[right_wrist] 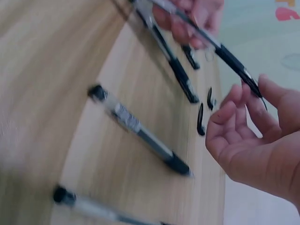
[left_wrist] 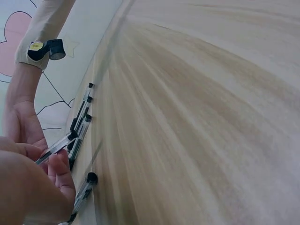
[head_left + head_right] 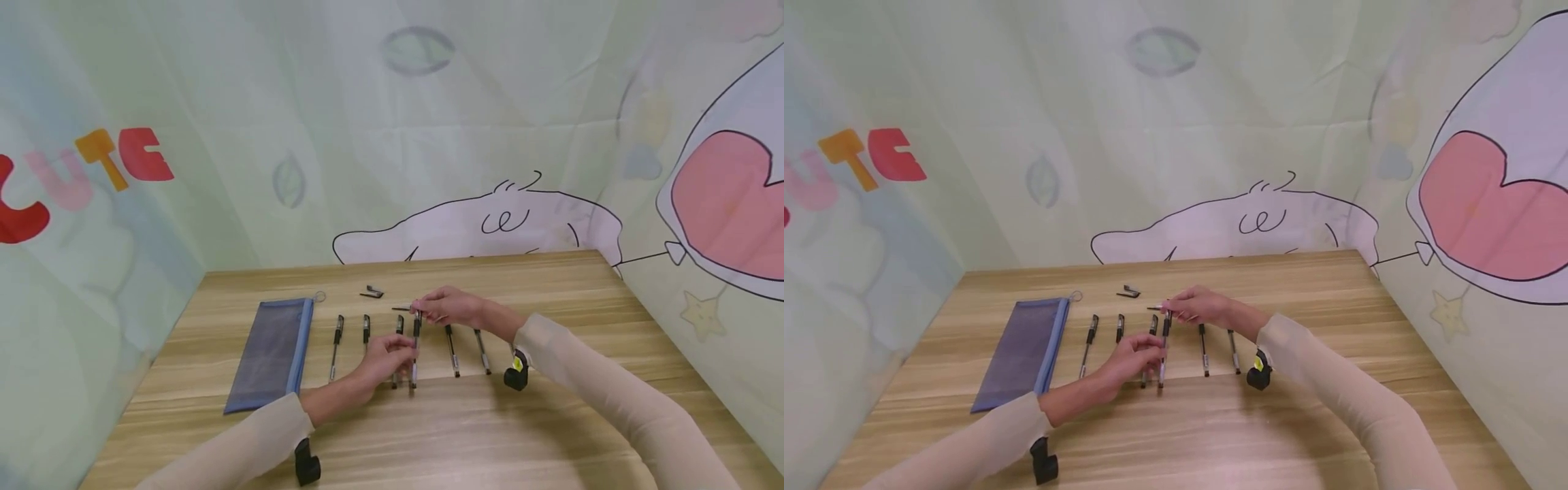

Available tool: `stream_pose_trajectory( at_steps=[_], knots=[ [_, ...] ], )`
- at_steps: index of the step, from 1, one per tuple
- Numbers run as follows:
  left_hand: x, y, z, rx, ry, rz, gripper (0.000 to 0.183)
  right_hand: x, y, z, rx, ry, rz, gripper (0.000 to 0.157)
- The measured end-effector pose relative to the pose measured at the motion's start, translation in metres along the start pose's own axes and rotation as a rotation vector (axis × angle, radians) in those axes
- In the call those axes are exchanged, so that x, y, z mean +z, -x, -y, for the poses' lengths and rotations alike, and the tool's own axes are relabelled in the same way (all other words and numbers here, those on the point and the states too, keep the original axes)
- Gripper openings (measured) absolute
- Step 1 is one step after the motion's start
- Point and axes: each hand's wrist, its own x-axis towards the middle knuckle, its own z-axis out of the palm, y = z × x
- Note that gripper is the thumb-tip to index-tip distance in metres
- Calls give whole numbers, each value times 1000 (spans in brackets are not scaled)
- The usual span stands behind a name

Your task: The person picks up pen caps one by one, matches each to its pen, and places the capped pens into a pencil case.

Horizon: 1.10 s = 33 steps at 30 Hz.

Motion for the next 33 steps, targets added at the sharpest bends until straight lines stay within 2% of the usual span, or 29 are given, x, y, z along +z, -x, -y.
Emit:
stream_pose_trajectory(
  at_steps=[5,10,19,23,27,30,33],
  knots=[
    [3,-1,-1,-30,-6,32,28,8,1,0,-28,-43,-73,45],
    [6,1,-2,-14,40,48,29,19,4,-1,-53,-78,-164,37],
    [11,1,-10,47,53,-26,26,28,5,5,-20,-65,-332,35],
    [13,1,-16,37,64,-28,26,26,8,7,-3,-106,-345,39],
    [14,0,-20,52,60,-16,25,26,12,10,5,-82,-382,39],
    [13,-1,-22,78,66,11,25,29,16,14,-44,-36,-388,36],
    [13,-3,-25,85,76,12,26,33,19,14,-116,-12,-353,35]
  ],
)
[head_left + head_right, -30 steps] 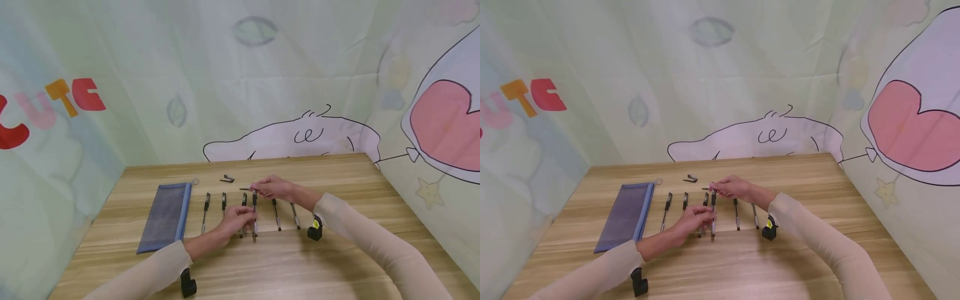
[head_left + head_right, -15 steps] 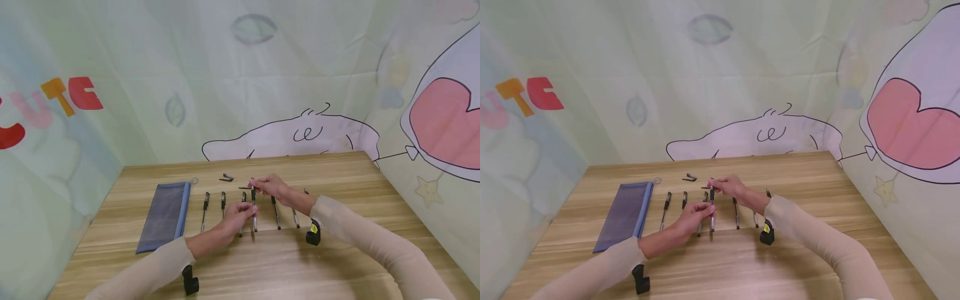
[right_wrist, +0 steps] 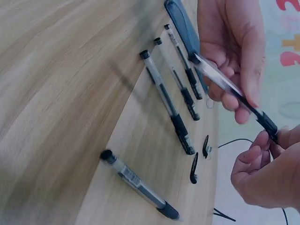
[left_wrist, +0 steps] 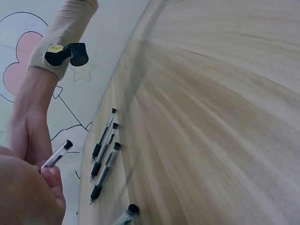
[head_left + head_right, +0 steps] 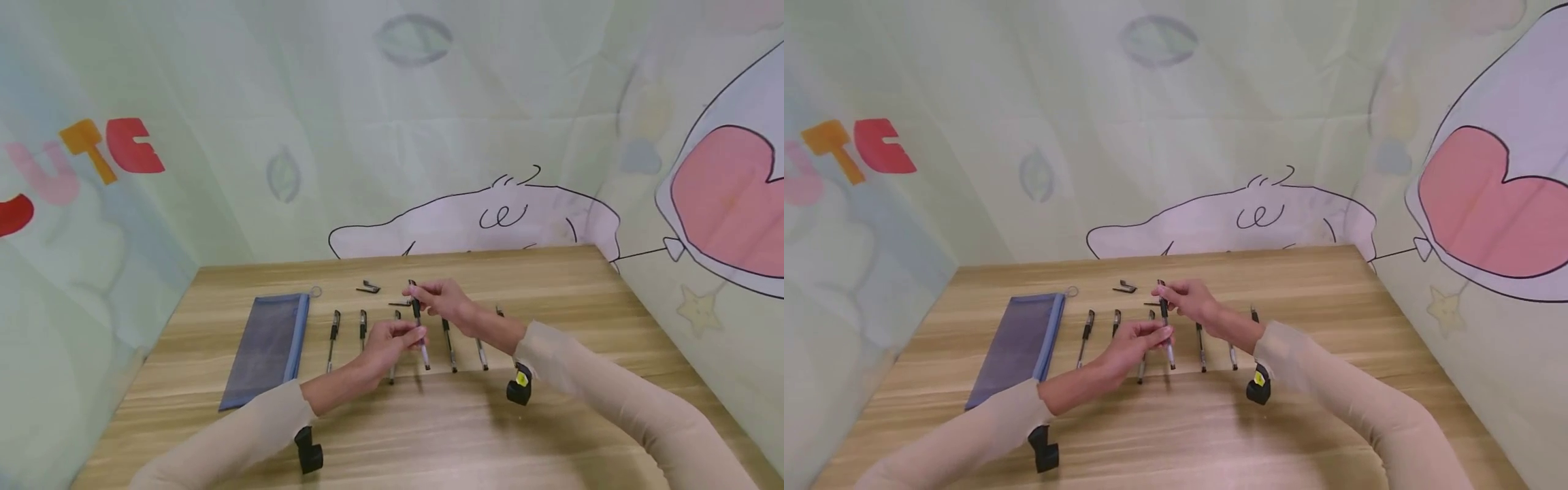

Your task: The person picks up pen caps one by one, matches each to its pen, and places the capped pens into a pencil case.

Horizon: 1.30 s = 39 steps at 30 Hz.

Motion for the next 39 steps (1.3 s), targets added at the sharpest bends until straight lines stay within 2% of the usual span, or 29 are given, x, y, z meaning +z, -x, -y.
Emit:
stream_pose_trajectory(
  at_steps=[4,9,14,20,25,32,39],
  knots=[
    [-3,-1,-3,-12,-22,-18,27,6,0,-5,-53,13,19,35],
    [-7,2,-1,-23,-56,-30,29,6,-6,-14,-55,1,-5,34],
    [-7,2,4,-19,-107,-34,35,0,-7,-20,-56,-10,-8,40],
    [-6,1,8,-39,-120,-47,42,-5,-5,-25,-33,-16,-28,43],
    [-8,3,11,-38,-127,-76,38,-10,-7,-28,-5,-15,-14,39],
    [3,0,22,-51,-137,-103,34,-26,-1,-36,33,19,18,39],
    [10,-7,24,-13,-183,-127,44,-43,1,-43,84,12,-6,37]
  ],
)
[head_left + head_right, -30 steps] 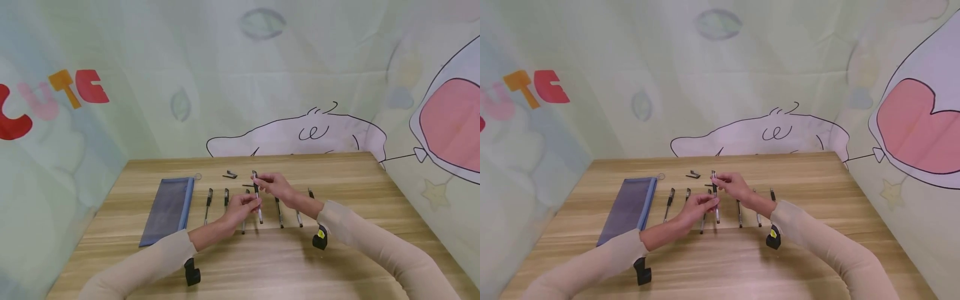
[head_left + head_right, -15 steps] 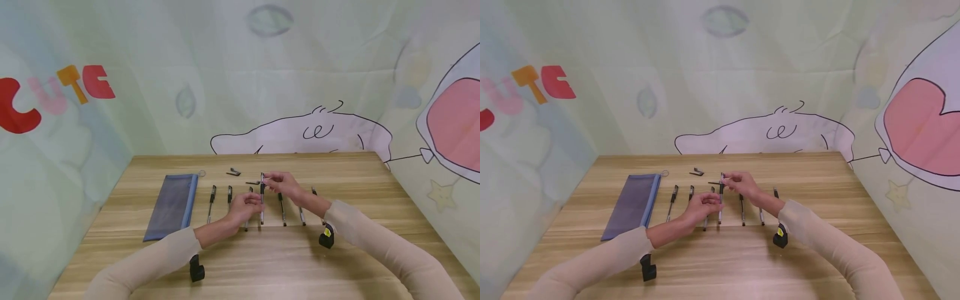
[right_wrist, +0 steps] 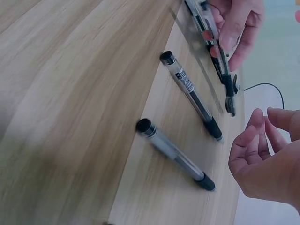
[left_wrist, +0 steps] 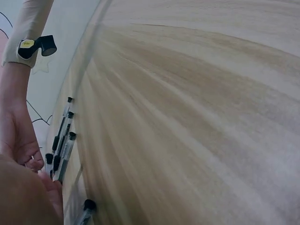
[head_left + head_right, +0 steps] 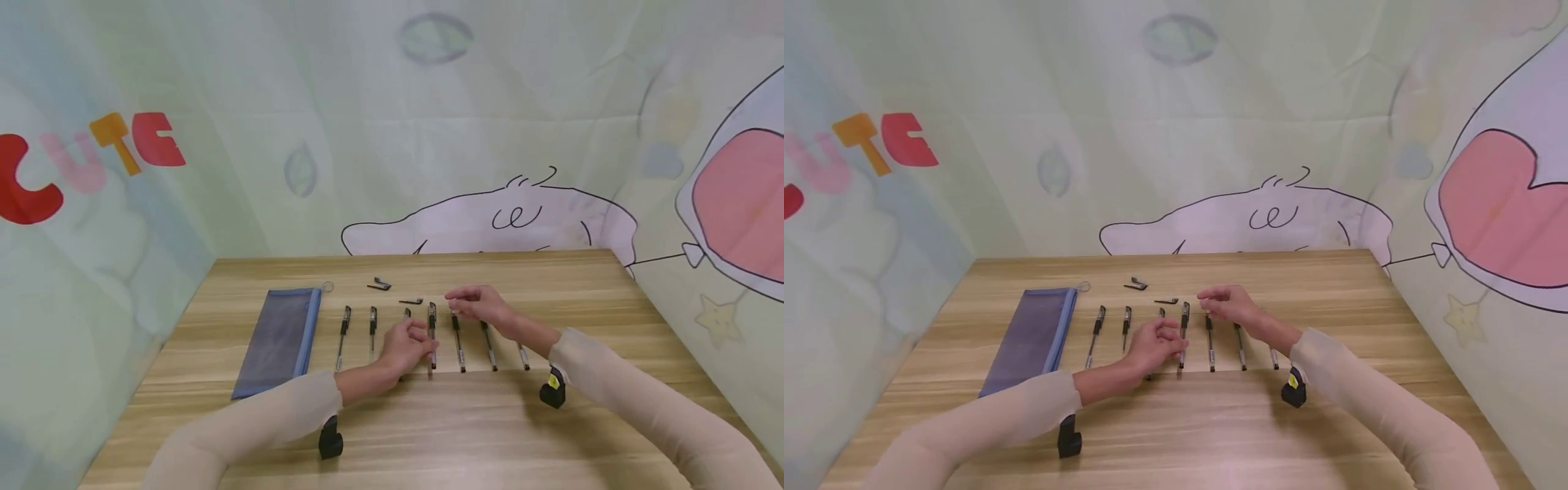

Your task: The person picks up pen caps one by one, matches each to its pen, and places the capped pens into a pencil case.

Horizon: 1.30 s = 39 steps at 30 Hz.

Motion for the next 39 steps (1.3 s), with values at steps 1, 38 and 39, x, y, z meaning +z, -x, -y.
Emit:
stream_pose_trajectory(
  at_steps=[1,38,39],
  knots=[
    [1,0,1,4,-3,-9,45,-1,0,-1,4,1,-1,37],
    [12,-14,-7,121,-23,72,31,-32,19,-15,-19,9,11,42],
    [15,-15,-8,139,-35,76,31,-33,19,-16,-19,5,4,42]
  ],
)
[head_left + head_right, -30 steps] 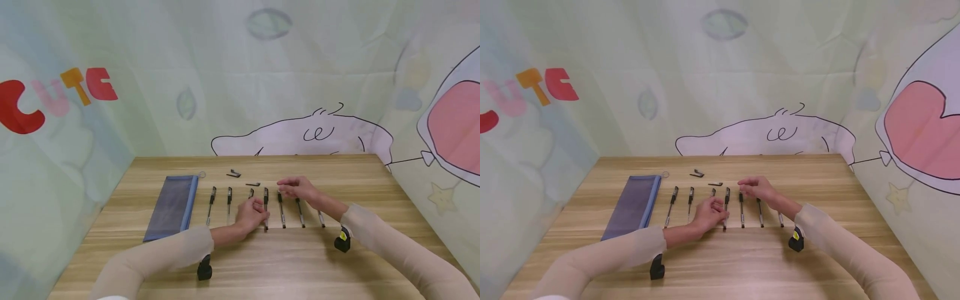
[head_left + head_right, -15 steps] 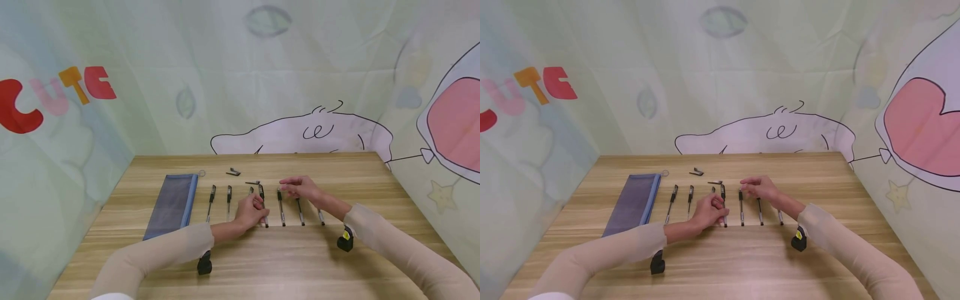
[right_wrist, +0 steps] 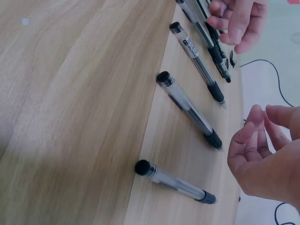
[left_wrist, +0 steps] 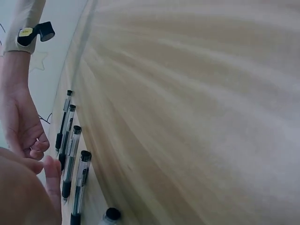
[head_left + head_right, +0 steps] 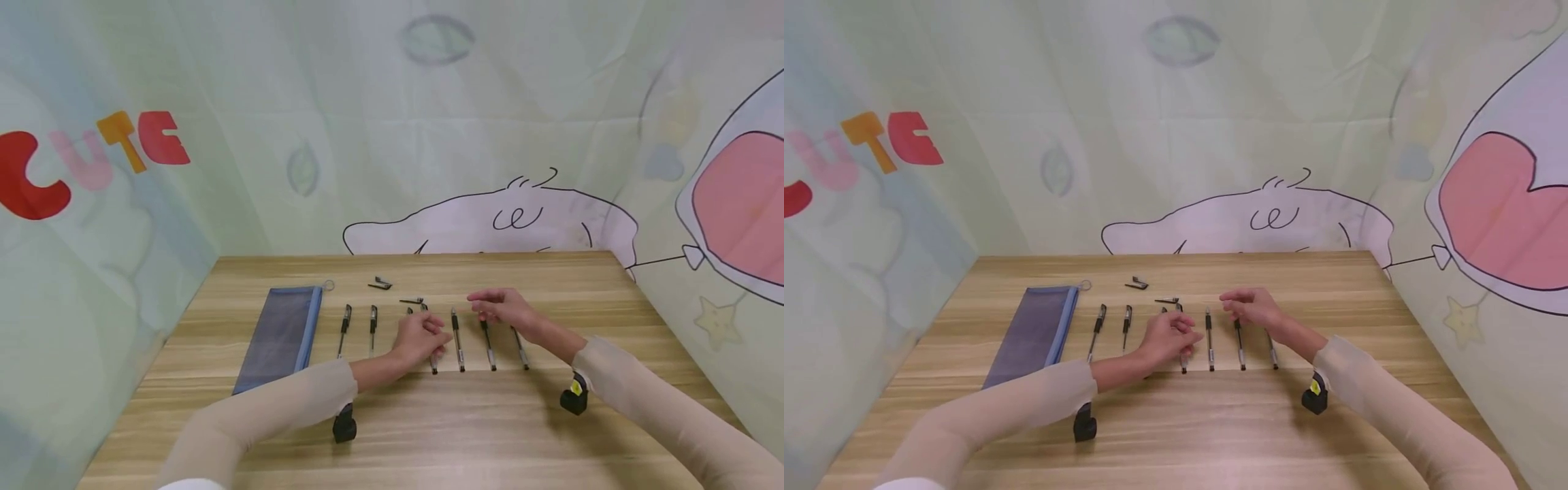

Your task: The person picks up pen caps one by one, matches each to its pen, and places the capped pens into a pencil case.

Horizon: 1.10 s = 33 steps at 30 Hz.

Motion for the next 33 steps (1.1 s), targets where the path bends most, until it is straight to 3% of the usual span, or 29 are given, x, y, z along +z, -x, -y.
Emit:
stream_pose_trajectory(
  at_steps=[5,15,22,29,33],
  knots=[
    [13,-11,0,54,-82,17,32,-7,5,-5,-1,-3,-24,43],
    [31,-22,0,66,-229,44,42,-12,10,-7,-13,7,-59,41],
    [35,-23,0,14,-280,68,51,-5,8,-3,-29,-26,-64,41],
    [38,-26,-7,-31,-365,83,42,-5,7,-3,-36,-38,-70,40],
    [35,-26,-8,-87,-331,86,37,-10,7,-1,-51,-37,-100,37]
  ],
)
